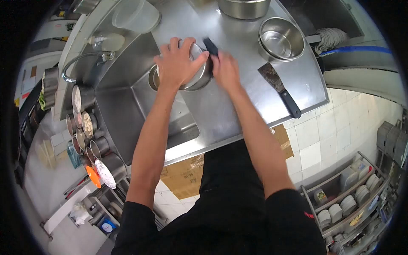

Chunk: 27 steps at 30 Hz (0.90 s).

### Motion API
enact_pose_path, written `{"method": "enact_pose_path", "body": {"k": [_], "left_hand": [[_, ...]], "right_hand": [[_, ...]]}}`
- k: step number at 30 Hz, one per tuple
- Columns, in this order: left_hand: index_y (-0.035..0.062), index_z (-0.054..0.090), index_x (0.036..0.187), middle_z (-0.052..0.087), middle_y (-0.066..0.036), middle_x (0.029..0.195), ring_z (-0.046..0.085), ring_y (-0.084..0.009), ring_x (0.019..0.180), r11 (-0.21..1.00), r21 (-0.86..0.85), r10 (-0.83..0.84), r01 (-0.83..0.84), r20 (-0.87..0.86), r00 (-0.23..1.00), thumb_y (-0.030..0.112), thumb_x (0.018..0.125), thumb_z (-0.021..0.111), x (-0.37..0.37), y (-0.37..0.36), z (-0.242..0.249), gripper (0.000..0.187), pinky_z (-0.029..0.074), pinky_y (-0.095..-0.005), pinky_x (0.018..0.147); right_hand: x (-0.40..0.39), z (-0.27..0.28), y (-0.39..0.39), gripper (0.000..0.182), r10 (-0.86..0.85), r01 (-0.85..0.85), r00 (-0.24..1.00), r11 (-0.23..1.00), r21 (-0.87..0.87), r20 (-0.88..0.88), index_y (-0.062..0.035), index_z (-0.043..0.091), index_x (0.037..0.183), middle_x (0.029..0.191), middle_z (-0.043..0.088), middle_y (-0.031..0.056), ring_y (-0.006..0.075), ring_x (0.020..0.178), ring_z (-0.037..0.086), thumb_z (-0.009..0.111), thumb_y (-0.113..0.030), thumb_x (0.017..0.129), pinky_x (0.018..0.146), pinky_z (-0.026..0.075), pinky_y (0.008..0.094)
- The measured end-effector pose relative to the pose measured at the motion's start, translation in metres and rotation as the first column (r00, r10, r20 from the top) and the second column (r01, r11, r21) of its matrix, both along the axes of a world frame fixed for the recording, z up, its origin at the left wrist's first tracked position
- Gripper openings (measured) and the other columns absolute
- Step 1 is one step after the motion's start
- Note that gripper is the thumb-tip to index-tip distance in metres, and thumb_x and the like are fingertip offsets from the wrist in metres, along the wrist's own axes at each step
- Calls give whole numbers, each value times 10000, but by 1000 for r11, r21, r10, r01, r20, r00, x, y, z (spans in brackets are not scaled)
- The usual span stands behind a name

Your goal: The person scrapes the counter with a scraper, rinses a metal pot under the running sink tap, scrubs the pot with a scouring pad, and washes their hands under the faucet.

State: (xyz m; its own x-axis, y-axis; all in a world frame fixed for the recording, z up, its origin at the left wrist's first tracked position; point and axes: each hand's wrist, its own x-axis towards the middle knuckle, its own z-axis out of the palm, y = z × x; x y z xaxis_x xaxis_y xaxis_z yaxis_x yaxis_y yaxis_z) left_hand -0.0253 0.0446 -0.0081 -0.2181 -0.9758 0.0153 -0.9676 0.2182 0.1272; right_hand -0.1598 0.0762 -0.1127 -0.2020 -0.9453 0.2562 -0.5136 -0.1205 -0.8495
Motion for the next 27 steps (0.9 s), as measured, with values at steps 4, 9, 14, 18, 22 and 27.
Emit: {"method": "enact_pose_path", "body": {"k": [4,9,14,18,22,27], "left_hand": [[234,615,1250,518,-109,1355,452,-371,1261,1000,-4,-9,9,-9,1000,610,824,625,2,-3,-5,569,357,-620,985],[239,625,1245,527,-77,1347,455,-352,1255,998,12,-60,60,-11,998,608,814,634,5,-7,-5,567,364,-611,981],[242,624,1240,532,-58,1343,466,-348,1243,997,-31,-74,75,17,997,614,805,642,6,-9,-8,572,372,-603,975],[241,624,1234,547,-57,1322,491,-356,1211,995,-73,-73,72,-12,997,616,798,647,4,-9,-9,576,375,-607,966],[241,620,1235,553,-61,1311,494,-360,1204,996,-77,-48,51,31,998,617,798,646,0,-5,-10,577,391,-609,947],[232,640,1215,536,-84,1335,461,-359,1241,998,-31,-57,56,-53,997,629,777,635,3,-10,-10,591,350,-657,967]], "right_hand": [[-4,-4,-32,185,53,-54,998,998,-30,-22,29,577,852,875,630,259,480,828,591,609,-139,922,730,458,528],[3,-8,28,179,-38,40,998,999,-36,39,16,562,828,807,619,235,462,759,602,601,-131,924,679,462,530],[-20,5,-55,191,245,-250,967,966,71,76,17,557,799,811,615,249,461,768,608,622,-123,913,686,476,496],[3,-6,21,194,-14,14,1000,1000,-4,15,20,580,823,824,623,251,465,777,597,632,-145,913,689,475,493],[12,-8,14,197,-197,197,980,980,-1,32,13,604,852,845,629,250,468,794,592,626,-170,920,703,473,499],[-21,3,-70,173,359,-361,931,932,-25,-70,-2,619,895,846,625,248,477,807,593,592,-167,940,713,473,505]]}}
